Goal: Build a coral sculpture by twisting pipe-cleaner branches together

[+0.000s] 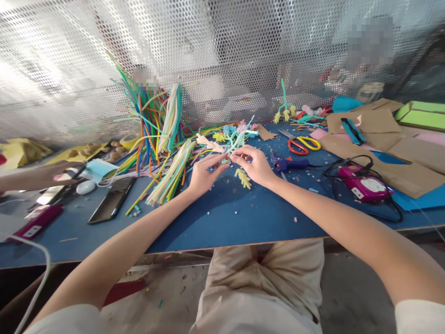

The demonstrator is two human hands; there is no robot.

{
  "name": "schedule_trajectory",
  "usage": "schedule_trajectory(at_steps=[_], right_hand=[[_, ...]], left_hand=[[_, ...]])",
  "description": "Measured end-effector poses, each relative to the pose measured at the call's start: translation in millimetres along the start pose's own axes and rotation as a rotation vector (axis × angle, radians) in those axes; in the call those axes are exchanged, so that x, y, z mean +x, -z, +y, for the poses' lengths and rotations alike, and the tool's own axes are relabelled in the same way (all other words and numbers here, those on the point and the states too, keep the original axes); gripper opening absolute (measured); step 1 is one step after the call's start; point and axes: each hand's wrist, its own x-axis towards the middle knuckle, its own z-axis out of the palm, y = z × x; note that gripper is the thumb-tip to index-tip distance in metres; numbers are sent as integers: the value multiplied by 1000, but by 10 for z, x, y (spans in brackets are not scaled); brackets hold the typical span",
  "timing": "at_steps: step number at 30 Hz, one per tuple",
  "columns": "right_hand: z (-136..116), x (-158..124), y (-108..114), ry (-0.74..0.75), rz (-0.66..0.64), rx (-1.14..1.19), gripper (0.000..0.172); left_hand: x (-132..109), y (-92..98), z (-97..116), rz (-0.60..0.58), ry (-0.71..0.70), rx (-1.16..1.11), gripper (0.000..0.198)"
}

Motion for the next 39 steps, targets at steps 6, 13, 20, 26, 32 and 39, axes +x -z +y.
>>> schedule_trajectory(at_steps=[6, 13, 20, 26, 32, 39], right_hand=[[-26, -1, 4, 12, 10, -11, 26], [-46, -17, -21, -25, 15, 38, 28], [-47, -12, -9, -20, -7, 88, 29], [-73, -9, -7, -34, -6, 73, 30], [-96, -10, -1, -39, -13, 64, 32], [-108, -10, -2, -32, -11, 55, 33]], left_hand=[[-15, -19, -33, 116, 9, 62, 39], [-20, 7, 20, 70, -17, 110, 19], [-26, 12, -11, 91, -67, 262, 24], [-26, 33, 8, 55, -120, 300, 19], [-24, 37, 34, 35, -100, 325, 22], [-28, 22, 42, 54, -120, 341, 21]])
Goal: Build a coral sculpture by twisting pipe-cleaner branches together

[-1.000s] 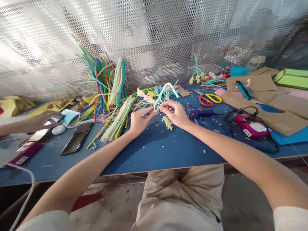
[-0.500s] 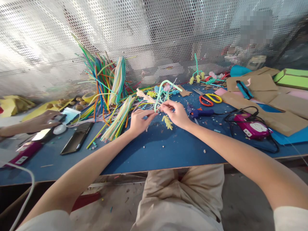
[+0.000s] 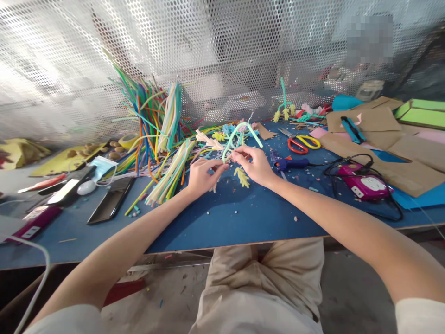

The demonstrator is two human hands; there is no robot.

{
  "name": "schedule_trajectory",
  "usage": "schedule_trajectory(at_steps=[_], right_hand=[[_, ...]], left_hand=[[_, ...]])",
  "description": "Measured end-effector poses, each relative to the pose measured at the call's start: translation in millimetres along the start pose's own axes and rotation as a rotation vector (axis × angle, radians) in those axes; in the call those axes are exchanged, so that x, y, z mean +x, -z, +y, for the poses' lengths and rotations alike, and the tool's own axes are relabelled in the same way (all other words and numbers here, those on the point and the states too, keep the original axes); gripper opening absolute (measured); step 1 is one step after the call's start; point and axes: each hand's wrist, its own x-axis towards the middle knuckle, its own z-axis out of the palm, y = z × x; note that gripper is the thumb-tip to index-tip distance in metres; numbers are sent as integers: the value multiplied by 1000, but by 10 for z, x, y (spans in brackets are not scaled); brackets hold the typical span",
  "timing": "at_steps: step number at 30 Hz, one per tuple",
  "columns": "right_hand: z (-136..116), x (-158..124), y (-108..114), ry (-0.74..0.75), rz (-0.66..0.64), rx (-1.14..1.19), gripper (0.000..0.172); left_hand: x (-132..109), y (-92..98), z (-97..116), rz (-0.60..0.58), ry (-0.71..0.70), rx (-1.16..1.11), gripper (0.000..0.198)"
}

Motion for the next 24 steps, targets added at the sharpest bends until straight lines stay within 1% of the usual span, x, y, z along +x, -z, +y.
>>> schedule_trajectory(at_steps=[4, 9, 14, 24], right_hand=[[2, -1, -2, -1, 3, -1, 34], [4, -1, 2, -12, -7, -5, 36], [8, 2, 1, -16, -11, -9, 37], [53, -1, -14, -30, -1, -4, 29]], left_hand=[[5, -5, -5, 6, 3, 0, 22], [-5, -11, -18, -22, 19, -1, 25], [-12, -19, -27, -23, 26, 13, 27], [-3, -7, -15, -18, 2, 13, 24]])
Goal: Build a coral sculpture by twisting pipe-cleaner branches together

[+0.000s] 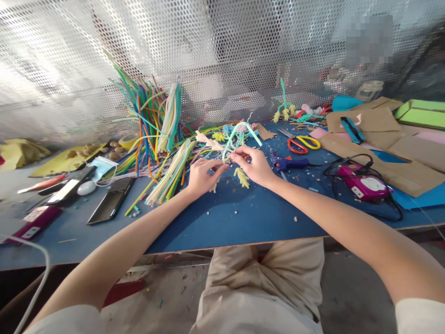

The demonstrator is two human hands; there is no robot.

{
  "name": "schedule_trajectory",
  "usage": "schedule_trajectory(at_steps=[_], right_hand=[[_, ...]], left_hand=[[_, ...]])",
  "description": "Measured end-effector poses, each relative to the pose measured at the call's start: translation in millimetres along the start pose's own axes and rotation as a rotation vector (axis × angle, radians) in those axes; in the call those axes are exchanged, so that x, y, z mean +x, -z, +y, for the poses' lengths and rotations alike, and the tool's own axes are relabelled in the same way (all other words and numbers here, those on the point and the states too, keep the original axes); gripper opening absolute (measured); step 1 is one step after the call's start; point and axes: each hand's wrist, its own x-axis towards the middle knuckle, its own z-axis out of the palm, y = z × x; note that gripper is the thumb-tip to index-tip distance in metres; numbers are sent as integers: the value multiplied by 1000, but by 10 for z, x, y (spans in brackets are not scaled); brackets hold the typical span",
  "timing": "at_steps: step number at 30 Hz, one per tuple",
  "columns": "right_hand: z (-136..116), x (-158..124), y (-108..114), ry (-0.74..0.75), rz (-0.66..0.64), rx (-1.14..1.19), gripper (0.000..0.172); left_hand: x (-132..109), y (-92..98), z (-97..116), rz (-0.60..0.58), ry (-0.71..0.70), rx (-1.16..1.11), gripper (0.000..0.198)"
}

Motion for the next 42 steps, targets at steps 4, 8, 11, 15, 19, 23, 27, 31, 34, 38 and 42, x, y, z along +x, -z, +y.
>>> schedule_trajectory(at_steps=[4, 8, 11, 15, 19, 23, 27, 31, 34, 38, 42], right_hand=[[20, 4, 0, -5, -2, -6, 30], [34, 6, -1, 2, -3, -4, 30], [32, 6, -1, -2, -4, -6, 30], [26, 7, -1, -3, -10, -11, 32], [33, 9, -2, -1, -16, -11, 32], [38, 9, -2, 5, -19, -23, 31], [35, 9, 1, 8, -19, -30, 33], [24, 7, 4, 18, -24, -26, 33], [10, 3, 3, 14, -25, -20, 31], [-1, -1, 0, 14, -20, -19, 29], [7, -2, 1, 7, -29, -15, 28]], left_hand=[[2, 3, 4, 8, -13, -5, 21], [-1, 6, 7, -1, 3, -5, 21], [-5, 4, 6, -12, 16, -1, 23], [-7, 2, 1, -15, 22, -1, 24], [-3, 5, -3, -15, 14, -5, 23], [3, 2, -4, -9, 11, 0, 25], [3, -1, -1, -15, 19, 8, 28], [-4, 0, -5, -20, 20, 7, 28], [-9, -4, -17, -19, 23, 6, 26], [-14, -12, -27, -13, 16, -10, 23], [-10, -13, -22, -19, 25, -9, 25]])
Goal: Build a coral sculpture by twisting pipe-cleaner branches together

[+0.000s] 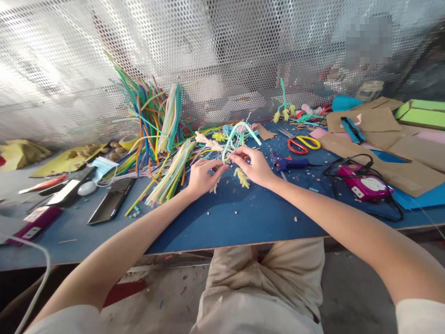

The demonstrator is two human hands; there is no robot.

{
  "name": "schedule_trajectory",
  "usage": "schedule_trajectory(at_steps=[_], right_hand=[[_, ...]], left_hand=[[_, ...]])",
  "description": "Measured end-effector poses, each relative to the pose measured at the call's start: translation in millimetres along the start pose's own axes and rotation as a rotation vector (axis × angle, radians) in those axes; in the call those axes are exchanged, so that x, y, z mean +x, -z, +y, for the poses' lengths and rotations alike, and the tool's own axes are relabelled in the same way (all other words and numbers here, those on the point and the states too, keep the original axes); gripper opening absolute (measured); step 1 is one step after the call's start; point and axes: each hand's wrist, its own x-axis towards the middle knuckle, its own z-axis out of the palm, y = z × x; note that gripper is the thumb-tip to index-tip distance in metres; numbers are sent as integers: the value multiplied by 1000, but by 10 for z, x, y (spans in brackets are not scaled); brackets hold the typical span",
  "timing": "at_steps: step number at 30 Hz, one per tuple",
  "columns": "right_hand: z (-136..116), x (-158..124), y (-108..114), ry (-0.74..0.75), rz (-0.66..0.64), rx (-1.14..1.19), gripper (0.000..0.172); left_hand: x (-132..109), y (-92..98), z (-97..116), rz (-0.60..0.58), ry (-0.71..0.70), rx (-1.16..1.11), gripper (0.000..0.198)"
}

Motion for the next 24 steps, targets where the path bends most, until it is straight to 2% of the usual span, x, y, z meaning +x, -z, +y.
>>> schedule_trajectory(at_steps=[24], right_hand=[[10, -6, -5, 21, 6, -10, 26]], left_hand=[[0, 4, 4, -4, -6, -8, 22]])
